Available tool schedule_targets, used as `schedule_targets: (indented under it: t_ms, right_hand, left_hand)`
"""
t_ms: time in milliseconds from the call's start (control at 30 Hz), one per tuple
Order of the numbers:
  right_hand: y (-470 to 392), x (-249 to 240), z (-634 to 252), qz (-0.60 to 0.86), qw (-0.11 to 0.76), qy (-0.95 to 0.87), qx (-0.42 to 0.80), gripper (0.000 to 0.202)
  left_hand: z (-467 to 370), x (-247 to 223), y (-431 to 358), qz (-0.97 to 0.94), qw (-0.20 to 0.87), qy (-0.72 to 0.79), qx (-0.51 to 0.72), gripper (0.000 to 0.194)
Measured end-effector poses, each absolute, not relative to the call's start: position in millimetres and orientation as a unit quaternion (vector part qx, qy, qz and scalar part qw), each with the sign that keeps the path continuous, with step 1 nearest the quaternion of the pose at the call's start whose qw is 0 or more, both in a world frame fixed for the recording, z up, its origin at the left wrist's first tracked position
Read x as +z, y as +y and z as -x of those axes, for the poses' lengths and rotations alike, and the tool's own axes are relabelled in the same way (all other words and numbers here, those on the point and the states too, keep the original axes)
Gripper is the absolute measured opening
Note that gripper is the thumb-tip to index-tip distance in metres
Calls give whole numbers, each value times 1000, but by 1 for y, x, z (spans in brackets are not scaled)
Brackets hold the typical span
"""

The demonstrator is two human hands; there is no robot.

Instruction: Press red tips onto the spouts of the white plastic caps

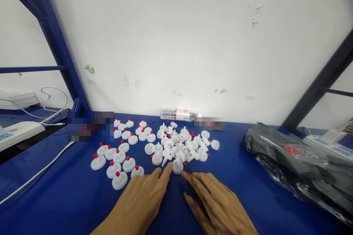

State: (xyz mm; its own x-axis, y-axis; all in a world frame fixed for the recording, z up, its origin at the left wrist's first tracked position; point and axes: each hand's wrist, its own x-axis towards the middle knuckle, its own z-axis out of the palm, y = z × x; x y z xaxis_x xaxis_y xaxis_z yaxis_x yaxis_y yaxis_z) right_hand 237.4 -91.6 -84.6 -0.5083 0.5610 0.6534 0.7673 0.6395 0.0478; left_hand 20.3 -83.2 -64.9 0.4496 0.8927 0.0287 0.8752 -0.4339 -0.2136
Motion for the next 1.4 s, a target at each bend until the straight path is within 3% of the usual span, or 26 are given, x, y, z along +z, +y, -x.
schedule_targets:
  t_ms: [167, 433, 533, 700, 833, 1067, 1400]
  right_hand:
    - [-87, -85, -221, 429, 309, -824, -206, 42]
    - [-86, -92, -217, 429, 303, -828, -194, 39]
    - [-89, -95, -226, 409, 302, -847, -155, 34]
    - [-94, -98, -230, 406, 321, -847, -118, 30]
    - [-98, -97, -226, 402, 319, -844, -155, 46]
    - [-101, -76, -220, 391, 333, -845, -148, 42]
    - [-100, -72, -216, 373, 359, -848, -114, 48]
  left_hand:
    - [-23, -68, -84, 839, 109, -533, 26, 59]
    - [-18, -55, -81, 823, 24, -566, 55, 45]
    - [-14, -58, -82, 814, 11, -581, -16, 33]
    - [-10, -70, -88, 816, 19, -521, -250, 18]
    - [-9, -74, -90, 829, 17, -426, -362, 20]
    - [-10, -70, -88, 862, 22, -376, -339, 33]
    - [-14, -71, -93, 857, -22, -371, -358, 27]
